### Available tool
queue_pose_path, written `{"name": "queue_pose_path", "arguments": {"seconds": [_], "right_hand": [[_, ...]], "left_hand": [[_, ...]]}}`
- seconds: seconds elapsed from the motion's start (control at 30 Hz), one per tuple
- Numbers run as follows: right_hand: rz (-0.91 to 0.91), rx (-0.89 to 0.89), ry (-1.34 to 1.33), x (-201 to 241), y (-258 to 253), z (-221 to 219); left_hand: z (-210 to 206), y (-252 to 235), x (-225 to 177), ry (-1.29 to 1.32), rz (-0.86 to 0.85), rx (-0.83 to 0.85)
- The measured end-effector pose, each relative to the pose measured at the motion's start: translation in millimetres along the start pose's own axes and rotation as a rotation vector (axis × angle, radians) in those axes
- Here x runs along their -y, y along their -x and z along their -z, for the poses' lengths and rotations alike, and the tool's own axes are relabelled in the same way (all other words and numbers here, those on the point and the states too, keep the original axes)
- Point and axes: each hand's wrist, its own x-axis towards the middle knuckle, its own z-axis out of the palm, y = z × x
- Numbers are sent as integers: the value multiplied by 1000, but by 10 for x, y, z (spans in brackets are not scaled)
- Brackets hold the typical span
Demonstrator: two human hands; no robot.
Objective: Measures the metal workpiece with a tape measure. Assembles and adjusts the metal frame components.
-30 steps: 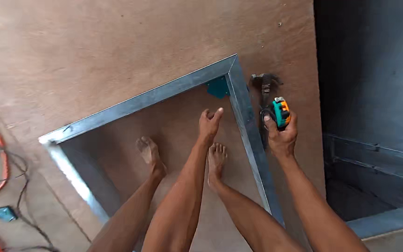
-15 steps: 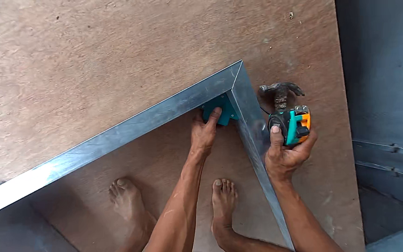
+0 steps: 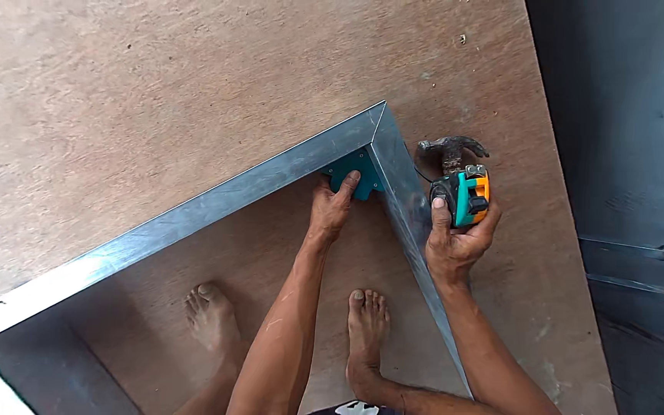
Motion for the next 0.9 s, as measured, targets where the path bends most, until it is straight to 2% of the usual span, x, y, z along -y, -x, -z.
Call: {"name": "queue_pose_path", "arguments": {"seconds": [0.23,0.37,0.53,0.73,0.9], "right_hand": [[-5,1,-37,13,18,15],[-13,-3,-44,15,36,13],[-9,-9,-23,18,12,-4],[-16,-3,-20,23,11,2],[6,-11,-13,-22,46,47]], "left_hand": [[151,-23,16,-21,-32,145],[172,23,-60,-103,45,164],[115,41,-39,42,64,163],[73,25,48,30,0,88],[-73,-14,79,190,-23,-38]]}}
